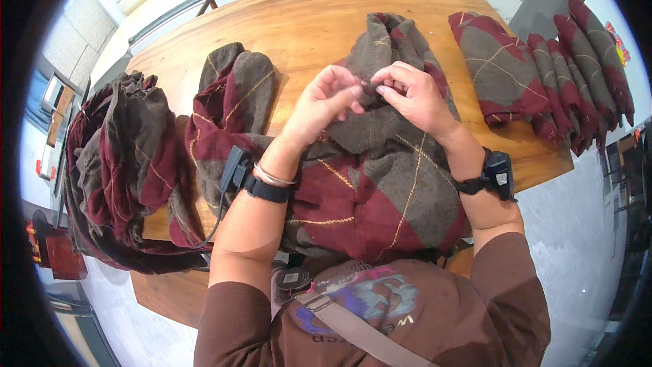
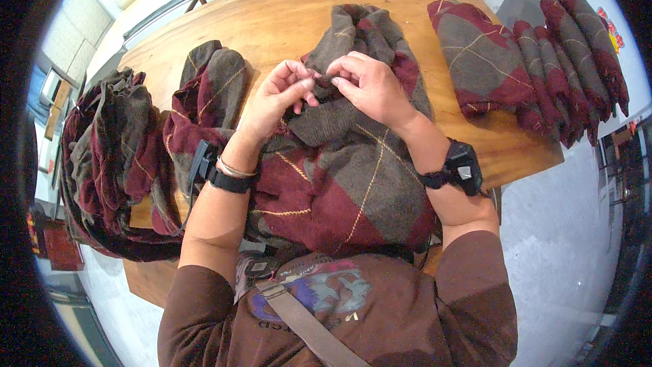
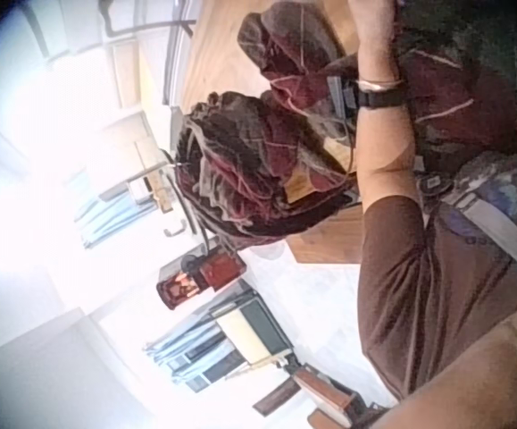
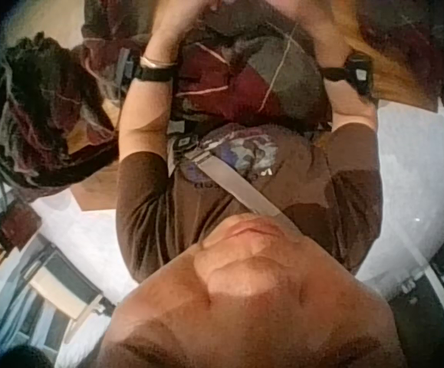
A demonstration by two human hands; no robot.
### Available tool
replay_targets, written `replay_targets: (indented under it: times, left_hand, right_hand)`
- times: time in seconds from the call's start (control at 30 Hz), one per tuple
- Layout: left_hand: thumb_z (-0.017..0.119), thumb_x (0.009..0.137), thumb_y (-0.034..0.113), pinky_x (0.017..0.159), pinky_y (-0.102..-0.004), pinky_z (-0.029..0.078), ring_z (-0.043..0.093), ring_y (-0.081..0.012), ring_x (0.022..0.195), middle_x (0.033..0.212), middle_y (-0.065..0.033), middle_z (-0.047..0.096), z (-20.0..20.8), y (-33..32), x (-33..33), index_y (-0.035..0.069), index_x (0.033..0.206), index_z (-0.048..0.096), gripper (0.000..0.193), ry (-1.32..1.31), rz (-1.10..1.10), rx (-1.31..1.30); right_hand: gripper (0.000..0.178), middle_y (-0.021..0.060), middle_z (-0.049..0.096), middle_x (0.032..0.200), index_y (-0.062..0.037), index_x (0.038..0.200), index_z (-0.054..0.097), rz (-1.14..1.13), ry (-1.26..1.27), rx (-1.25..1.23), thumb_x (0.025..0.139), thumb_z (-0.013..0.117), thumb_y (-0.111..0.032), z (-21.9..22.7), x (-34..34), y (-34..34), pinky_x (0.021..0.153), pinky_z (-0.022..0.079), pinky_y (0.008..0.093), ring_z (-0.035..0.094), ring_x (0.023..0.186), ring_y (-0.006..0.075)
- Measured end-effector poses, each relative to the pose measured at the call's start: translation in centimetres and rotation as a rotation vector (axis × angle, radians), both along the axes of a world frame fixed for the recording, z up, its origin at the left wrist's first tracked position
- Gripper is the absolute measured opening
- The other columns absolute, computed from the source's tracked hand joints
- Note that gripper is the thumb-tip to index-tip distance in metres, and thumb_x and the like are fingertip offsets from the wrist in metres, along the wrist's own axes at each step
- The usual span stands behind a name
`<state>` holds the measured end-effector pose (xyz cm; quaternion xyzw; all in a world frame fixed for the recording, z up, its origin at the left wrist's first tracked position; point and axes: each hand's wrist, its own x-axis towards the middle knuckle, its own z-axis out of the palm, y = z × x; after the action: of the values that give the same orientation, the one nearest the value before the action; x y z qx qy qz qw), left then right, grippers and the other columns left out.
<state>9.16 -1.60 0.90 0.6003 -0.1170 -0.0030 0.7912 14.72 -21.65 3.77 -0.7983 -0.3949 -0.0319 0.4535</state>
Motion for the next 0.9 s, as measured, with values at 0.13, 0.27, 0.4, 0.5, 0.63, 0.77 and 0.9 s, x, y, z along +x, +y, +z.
replay_targets:
  times: [0.13,0.27,0.4,0.5,0.63,0.77,0.9]
  left_hand:
    - [0.067,0.079,0.005,0.055,-0.0233,0.044,0.056,-0.0105,0.065,0.085,-0.0018,0.057,-1.1,-0.4,0.7,0.008,0.094,0.056,0.018,-0.211,0.254,0.537]
    - [0.064,0.07,-0.003,0.058,-0.0267,0.044,0.053,-0.0142,0.062,0.077,-0.0042,0.051,-0.7,-0.5,0.5,0.006,0.082,0.056,0.017,-0.389,0.511,0.772]
    - [0.06,0.069,-0.008,0.056,-0.0243,0.043,0.052,-0.0134,0.062,0.077,-0.0048,0.051,0.0,0.0,0.4,0.004,0.078,0.052,0.017,-0.5,0.743,0.794]
    - [0.06,0.069,-0.008,0.058,-0.026,0.045,0.054,-0.0164,0.064,0.077,-0.0059,0.052,0.6,0.0,0.0,0.004,0.077,0.051,0.017,-0.55,0.828,0.842]
    - [0.061,0.068,-0.003,0.054,-0.0337,0.044,0.055,-0.0249,0.06,0.075,-0.0075,0.051,0.9,0.3,0.2,0.007,0.075,0.052,0.015,-0.693,0.93,0.879]
    - [0.061,0.066,-0.004,0.059,-0.0355,0.046,0.057,-0.028,0.069,0.079,-0.0096,0.052,0.5,0.5,0.3,0.006,0.077,0.053,0.017,-0.613,0.836,0.895]
    - [0.065,0.065,0.0,0.075,-0.039,0.048,0.057,-0.0335,0.09,0.096,-0.0139,0.055,0.4,-0.2,0.2,0.007,0.088,0.057,0.026,-0.591,0.677,0.932]
  right_hand:
    - [0.011,0.0037,0.056,0.082,-0.0009,0.091,0.061,-0.024,0.191,0.28,0.08,0.062,0.003,-2.1,1.0,0.3,0.062,0.046,0.0228,0.056,0.071,0.0085]
    - [0.011,0.0054,0.059,0.083,-0.0007,0.089,0.061,-0.058,-0.02,0.361,0.079,0.062,0.005,-2.2,1.3,-0.2,0.066,0.048,0.0236,0.06,0.075,0.0107]
    - [0.013,0.0065,0.061,0.084,-0.0009,0.088,0.062,-0.085,-0.183,0.37,0.077,0.063,0.007,-1.9,1.2,-0.3,0.067,0.049,0.0247,0.061,0.076,0.0138]
    - [0.016,0.0074,0.062,0.083,-0.0012,0.087,0.062,-0.1,-0.345,0.356,0.074,0.064,0.008,-1.6,1.1,-0.4,0.067,0.049,0.026,0.062,0.076,0.0163]
    - [0.018,0.0083,0.062,0.082,-0.0012,0.085,0.061,-0.109,-0.437,0.36,0.07,0.064,0.009,-1.5,1.1,-0.6,0.066,0.049,0.0273,0.062,0.075,0.0184]
    - [0.016,0.0088,0.062,0.083,-0.0016,0.083,0.061,-0.085,-0.415,0.299,0.071,0.064,0.008,-1.3,1.0,-0.7,0.066,0.049,0.0275,0.062,0.076,0.019]
    - [0.014,0.0089,0.061,0.082,-0.0019,0.082,0.061,-0.06,-0.348,0.27,0.072,0.064,0.007,-1.2,0.6,-0.3,0.065,0.049,0.0277,0.062,0.074,0.0199]
